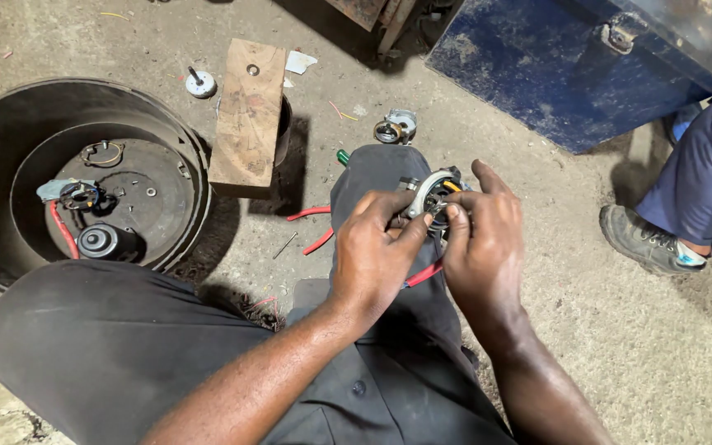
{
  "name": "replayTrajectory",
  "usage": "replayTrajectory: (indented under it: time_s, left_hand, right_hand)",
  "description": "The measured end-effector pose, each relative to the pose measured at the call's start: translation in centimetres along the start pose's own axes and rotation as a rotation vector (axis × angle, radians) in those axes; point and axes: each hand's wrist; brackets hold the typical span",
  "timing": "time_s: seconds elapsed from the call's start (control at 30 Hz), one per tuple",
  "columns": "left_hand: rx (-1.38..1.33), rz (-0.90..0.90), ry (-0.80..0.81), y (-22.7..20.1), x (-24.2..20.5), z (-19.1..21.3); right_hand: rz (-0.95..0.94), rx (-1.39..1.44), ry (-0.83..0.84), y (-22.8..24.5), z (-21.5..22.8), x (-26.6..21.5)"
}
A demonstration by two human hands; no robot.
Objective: Assembling or repairing electrical motor components including the armature and housing.
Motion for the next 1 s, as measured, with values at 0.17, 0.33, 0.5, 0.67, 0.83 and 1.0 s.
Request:
replayTrajectory:
  time_s: [0.17, 0.33, 0.5, 0.67, 0.83, 1.0]
  left_hand:
    - [-0.027, 0.016, -0.020, 0.9, 0.5, 0.1]
    - [-0.036, 0.032, -0.026, 1.1, 1.4, 0.6]
    - [0.051, 0.016, 0.062, 1.4, 3.4, 1.1]
    - [0.184, -0.248, 0.159, 2.4, 6.3, 1.4]
    - [-0.092, 0.076, 0.299, 2.6, 6.8, 1.0]
    - [-0.285, 0.245, 0.103, 4.6, 5.2, 0.8]
  right_hand:
    - [-0.028, 0.076, 0.005, 0.3, 0.7, -0.7]
    - [-0.117, 0.254, -0.025, -1.2, 0.1, -1.2]
    - [-0.063, 0.364, 0.089, -3.0, 0.8, 0.1]
    - [0.012, 0.386, 0.197, -4.3, 1.1, 1.4]
    - [0.045, 0.359, 0.197, -5.0, 0.6, 1.4]
    - [0.074, 0.341, 0.174, -5.0, -0.3, 1.2]
Point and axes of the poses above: each hand's wrist, its own x-axis towards the middle knuckle, its own z-axis out of the back of the hand, y = z × x, and after that the axes turned 2 degrees about x, right-handed
